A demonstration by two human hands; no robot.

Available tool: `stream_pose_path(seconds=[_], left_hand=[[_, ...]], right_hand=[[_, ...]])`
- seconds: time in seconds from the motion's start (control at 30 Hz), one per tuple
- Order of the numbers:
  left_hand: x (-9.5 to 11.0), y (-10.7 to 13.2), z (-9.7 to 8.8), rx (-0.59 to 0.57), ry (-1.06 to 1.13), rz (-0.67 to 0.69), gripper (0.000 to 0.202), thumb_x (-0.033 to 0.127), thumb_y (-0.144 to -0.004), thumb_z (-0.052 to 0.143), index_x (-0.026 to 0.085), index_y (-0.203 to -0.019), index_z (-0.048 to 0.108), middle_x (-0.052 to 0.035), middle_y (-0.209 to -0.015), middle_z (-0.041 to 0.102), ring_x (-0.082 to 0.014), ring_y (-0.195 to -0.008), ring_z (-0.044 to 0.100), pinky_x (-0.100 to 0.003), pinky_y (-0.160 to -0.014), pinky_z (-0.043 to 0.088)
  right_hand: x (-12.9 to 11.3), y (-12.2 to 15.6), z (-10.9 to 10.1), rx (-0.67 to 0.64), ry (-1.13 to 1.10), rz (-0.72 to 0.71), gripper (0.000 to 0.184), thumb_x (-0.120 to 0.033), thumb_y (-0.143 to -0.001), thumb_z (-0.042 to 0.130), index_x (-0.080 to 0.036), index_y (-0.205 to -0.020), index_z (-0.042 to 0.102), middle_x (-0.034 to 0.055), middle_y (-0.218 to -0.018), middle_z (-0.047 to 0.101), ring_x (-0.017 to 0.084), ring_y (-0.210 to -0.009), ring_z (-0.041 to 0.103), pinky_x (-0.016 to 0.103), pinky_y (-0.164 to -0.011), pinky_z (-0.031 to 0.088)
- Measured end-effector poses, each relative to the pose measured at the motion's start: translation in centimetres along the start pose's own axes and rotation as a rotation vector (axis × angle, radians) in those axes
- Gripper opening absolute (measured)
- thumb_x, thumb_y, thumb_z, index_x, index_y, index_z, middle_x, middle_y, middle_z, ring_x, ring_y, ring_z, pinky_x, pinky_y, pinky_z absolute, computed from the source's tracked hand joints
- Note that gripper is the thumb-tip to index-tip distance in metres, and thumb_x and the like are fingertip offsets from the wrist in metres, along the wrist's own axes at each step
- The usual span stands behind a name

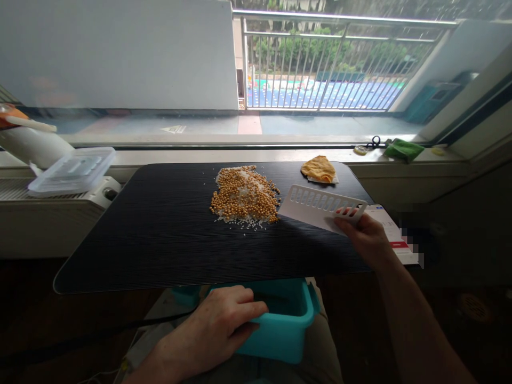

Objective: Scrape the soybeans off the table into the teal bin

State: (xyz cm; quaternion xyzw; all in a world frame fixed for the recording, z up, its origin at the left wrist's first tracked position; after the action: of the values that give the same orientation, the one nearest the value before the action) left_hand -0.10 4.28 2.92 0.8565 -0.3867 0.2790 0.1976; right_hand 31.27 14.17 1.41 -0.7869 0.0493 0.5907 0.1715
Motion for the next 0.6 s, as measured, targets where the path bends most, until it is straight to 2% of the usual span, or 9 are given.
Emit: stream_pose_path(seconds=[0.1, 0.3, 0.47, 0.6], left_hand=[[0.0, 0.1, 0.0, -0.003, 0.0, -0.005, 0.017, 0.005, -0.09, 0.061, 0.02, -0.096, 0.06, 0.0004, -0.09, 0.058, -0.0166, -0.081, 0.057, -0.025, -0.069, 0.038], [0.1, 0.0, 0.1, 0.011, -0.006, 0.014, 0.016, 0.004, -0.091, 0.06, 0.02, -0.093, 0.059, 0.0004, -0.088, 0.057, -0.0166, -0.079, 0.056, -0.025, -0.066, 0.036], [0.2, -0.3, 0.0, 0.0, -0.009, 0.02, 0.015, 0.005, -0.091, 0.061, 0.019, -0.095, 0.06, 0.0003, -0.089, 0.058, -0.0165, -0.08, 0.057, -0.025, -0.067, 0.037], [0.2, -0.2, 0.1, -0.002, -0.011, 0.013, 0.016, 0.005, -0.091, 0.06, 0.02, -0.096, 0.061, 0.0, -0.089, 0.058, -0.0168, -0.08, 0.057, -0.025, -0.068, 0.038]], right_hand=[[-0.3, 0.2, 0.1, -0.045, 0.006, 0.019, 0.036, -0.054, -0.066, 0.081, -0.023, -0.079, 0.069, 0.0024, -0.088, 0.069, 0.022, -0.089, 0.064, 0.041, -0.088, 0.055], [0.4, 1.4, -2.2, 0.02, 0.074, 0.036, 0.031, -0.052, -0.07, 0.079, -0.025, -0.085, 0.073, 0.004, -0.092, 0.072, 0.025, -0.093, 0.067, 0.046, -0.092, 0.053], [1.6, 2.2, -2.6, 0.026, 0.001, 0.11, 0.033, -0.052, -0.066, 0.082, -0.026, -0.085, 0.074, 0.0036, -0.093, 0.073, 0.026, -0.096, 0.067, 0.047, -0.096, 0.052], [1.2, 2.7, -1.8, -0.098, -0.032, 0.156, 0.033, -0.051, -0.068, 0.081, -0.025, -0.088, 0.074, 0.0032, -0.093, 0.073, 0.025, -0.094, 0.067, 0.045, -0.094, 0.054]])
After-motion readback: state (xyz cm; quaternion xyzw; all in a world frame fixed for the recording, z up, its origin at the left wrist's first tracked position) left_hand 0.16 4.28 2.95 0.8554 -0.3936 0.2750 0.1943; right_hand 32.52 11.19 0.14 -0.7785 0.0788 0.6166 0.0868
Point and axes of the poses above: each hand's wrist, its own y-axis away from the middle knuckle, its own z-axis out of the palm, x = y × z, the point moved 4 cm from there along -y, towards the middle knuckle
